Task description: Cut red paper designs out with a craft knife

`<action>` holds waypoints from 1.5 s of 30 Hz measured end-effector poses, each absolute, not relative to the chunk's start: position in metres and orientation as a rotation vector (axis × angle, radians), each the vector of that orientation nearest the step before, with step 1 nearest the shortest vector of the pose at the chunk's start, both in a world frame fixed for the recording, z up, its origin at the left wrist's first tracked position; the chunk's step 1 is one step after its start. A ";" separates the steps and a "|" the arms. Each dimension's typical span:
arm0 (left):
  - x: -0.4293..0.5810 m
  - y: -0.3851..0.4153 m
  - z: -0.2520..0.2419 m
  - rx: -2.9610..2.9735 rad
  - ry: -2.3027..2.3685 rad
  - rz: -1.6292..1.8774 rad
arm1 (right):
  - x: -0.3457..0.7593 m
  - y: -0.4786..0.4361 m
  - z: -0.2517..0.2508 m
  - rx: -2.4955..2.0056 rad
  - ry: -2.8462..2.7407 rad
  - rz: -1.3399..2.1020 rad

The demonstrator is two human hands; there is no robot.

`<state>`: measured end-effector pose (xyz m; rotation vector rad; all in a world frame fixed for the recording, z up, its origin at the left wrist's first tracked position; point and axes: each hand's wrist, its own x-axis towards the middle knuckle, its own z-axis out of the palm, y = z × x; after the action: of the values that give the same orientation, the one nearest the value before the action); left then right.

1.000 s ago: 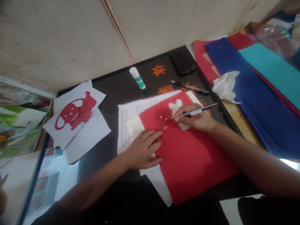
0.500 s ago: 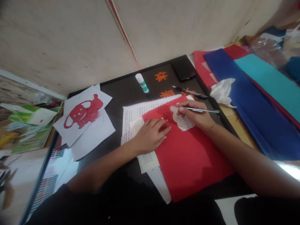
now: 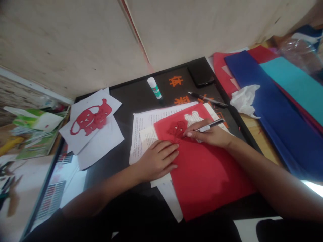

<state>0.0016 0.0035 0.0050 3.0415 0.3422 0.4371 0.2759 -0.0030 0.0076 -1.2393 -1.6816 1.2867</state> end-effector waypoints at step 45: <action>0.010 0.018 -0.004 2.958 0.398 0.415 | 0.288 0.004 0.006 -1.155 -1.879 1.253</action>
<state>0.0100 0.0183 -0.0036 2.9585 0.3978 0.4149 0.2880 0.0039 0.0060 -1.1546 -1.8788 1.2527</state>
